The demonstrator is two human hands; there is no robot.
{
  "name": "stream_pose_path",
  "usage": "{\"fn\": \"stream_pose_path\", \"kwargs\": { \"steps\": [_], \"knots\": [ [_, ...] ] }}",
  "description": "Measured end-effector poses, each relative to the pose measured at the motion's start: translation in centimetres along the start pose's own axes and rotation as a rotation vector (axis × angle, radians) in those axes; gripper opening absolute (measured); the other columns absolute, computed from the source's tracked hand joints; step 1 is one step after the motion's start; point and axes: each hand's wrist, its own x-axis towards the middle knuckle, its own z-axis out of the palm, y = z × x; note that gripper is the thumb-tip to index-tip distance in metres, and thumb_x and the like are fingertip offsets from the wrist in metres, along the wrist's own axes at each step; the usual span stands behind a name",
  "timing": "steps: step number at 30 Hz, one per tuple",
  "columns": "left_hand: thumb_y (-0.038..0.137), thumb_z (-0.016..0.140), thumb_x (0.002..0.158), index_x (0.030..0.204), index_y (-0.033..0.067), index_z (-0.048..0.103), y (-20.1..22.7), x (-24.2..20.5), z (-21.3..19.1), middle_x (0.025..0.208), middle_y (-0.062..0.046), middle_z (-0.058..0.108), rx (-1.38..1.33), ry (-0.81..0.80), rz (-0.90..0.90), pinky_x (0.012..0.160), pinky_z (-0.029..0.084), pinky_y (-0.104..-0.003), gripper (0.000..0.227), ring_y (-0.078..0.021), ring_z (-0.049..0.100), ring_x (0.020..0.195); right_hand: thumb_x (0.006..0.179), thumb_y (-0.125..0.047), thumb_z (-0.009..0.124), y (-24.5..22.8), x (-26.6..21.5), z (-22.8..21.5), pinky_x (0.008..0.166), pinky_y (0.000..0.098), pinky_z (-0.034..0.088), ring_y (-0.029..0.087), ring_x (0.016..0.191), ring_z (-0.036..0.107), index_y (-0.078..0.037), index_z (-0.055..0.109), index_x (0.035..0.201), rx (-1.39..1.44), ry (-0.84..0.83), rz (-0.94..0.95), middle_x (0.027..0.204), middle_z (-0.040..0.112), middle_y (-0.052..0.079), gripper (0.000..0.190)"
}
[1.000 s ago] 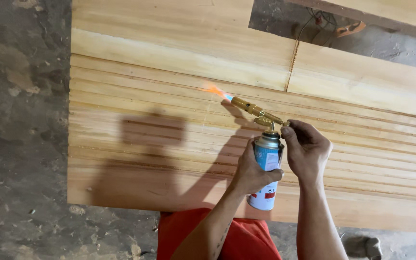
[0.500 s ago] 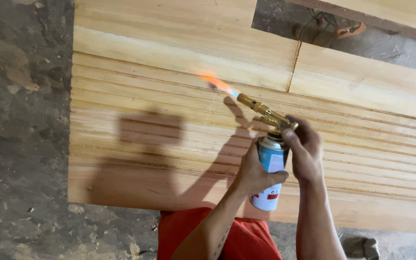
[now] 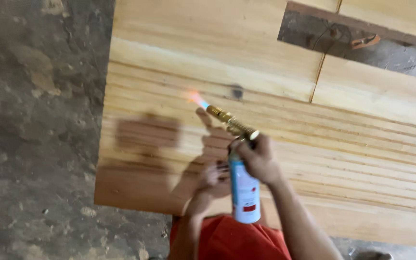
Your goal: The person uses a handheld blowtorch to char the surface of a large wooden board. They move the flame across the wood in sweeping motions, creating darkened lines and spots on the surface.
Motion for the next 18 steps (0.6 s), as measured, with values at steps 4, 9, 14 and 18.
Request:
{"fn": "stream_pose_path", "kwargs": {
  "steps": [4,9,14,18],
  "knots": [
    [0.023,0.072,0.093,0.110,0.0025,0.064,1.6,-0.7,-5.4,0.111,-0.013,0.072,0.684,0.617,0.302,0.103,0.055,-0.047,0.028,-0.0308,0.067,0.110,0.086,-0.007,0.062,4.8,0.1,-3.2,0.071,0.0447,0.050,0.031,0.080,0.062,-0.003,0.075,0.097,-0.572,0.226,-0.199,0.087,0.071,0.017,0.017],
    [0.021,0.065,0.096,0.145,0.0012,0.053,5.1,7.6,-4.8,0.128,-0.017,0.062,1.618,0.591,0.580,0.118,0.036,-0.052,0.054,-0.0363,0.055,0.127,0.091,0.004,0.056,8.6,-6.2,-19.2,0.102,0.0503,0.050,0.038,0.115,0.066,-0.009,0.075,0.107,-1.167,0.468,-0.383,0.118,0.073,0.017,0.028],
    [0.052,0.050,0.092,0.153,0.0050,0.036,3.9,17.0,0.0,0.167,-0.018,0.028,1.977,0.324,0.143,0.119,0.015,-0.058,0.078,-0.0432,0.024,0.153,0.103,-0.010,0.059,8.8,-11.7,-26.3,0.074,0.0302,0.054,0.022,0.085,0.068,0.002,0.067,0.125,0.104,0.761,0.204,0.102,0.070,0.016,0.026],
    [0.053,0.056,0.098,0.154,-0.0018,0.028,0.0,16.5,0.8,0.165,-0.024,0.019,1.947,0.352,0.329,0.119,0.013,-0.062,0.083,-0.0460,0.022,0.151,0.106,-0.016,0.062,8.6,-10.8,-26.7,0.060,0.0363,0.045,0.024,0.078,0.062,0.004,0.070,0.113,-0.096,0.789,0.318,0.097,0.070,0.016,0.022]
  ]
}}
